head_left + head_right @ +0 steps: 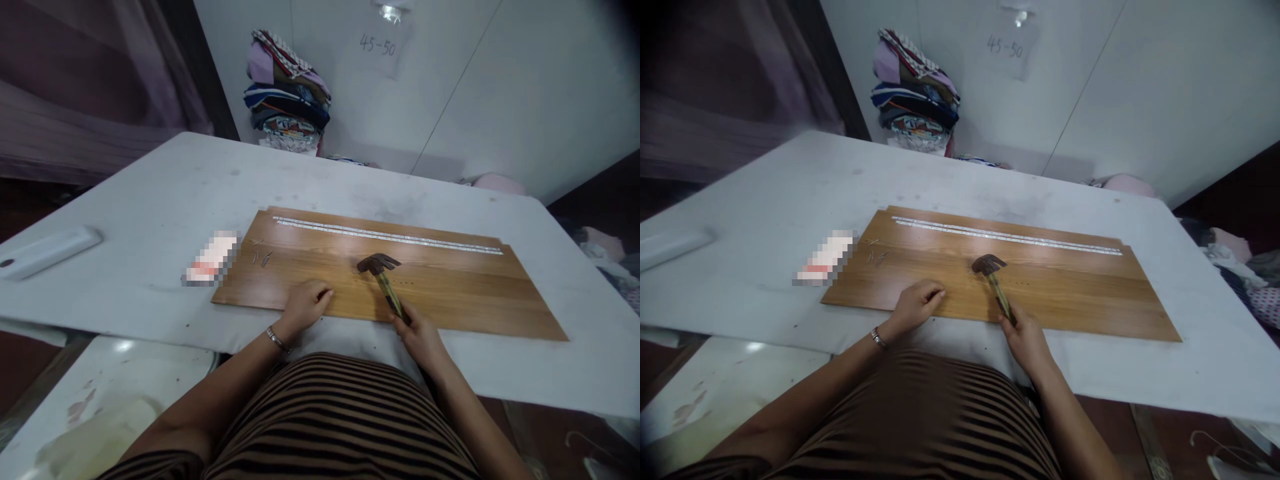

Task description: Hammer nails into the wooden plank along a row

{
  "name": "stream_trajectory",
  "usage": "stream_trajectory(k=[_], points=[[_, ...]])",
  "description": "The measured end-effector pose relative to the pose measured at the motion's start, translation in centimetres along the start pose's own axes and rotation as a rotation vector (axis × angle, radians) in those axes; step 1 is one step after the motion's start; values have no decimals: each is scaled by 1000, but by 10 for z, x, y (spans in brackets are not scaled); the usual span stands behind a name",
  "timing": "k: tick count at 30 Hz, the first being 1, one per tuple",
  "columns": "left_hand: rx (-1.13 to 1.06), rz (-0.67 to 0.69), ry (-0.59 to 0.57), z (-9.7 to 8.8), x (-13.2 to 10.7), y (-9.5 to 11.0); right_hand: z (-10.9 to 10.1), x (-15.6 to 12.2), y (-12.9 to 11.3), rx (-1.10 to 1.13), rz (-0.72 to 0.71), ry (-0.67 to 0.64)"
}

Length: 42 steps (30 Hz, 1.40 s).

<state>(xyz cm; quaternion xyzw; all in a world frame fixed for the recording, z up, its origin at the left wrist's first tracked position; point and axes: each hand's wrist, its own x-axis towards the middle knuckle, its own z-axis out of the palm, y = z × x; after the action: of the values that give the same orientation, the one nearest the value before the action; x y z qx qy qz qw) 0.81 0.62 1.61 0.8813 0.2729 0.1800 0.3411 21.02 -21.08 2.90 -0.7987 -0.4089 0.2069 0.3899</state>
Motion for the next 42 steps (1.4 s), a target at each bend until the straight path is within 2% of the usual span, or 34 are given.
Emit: stream_trajectory(k=[9, 20, 31, 42], points=[[-11, -12, -4, 1, 1, -3, 1, -1, -1, 14, 1, 10], [-5, -14, -15, 1, 0, -3, 3, 0, 0, 23, -11, -40], [-3, 2, -23, 2, -1, -6, 1, 0, -2, 17, -5, -5], [1, 6, -20, 0, 0, -2, 2, 1, -5, 0, -4, -33]])
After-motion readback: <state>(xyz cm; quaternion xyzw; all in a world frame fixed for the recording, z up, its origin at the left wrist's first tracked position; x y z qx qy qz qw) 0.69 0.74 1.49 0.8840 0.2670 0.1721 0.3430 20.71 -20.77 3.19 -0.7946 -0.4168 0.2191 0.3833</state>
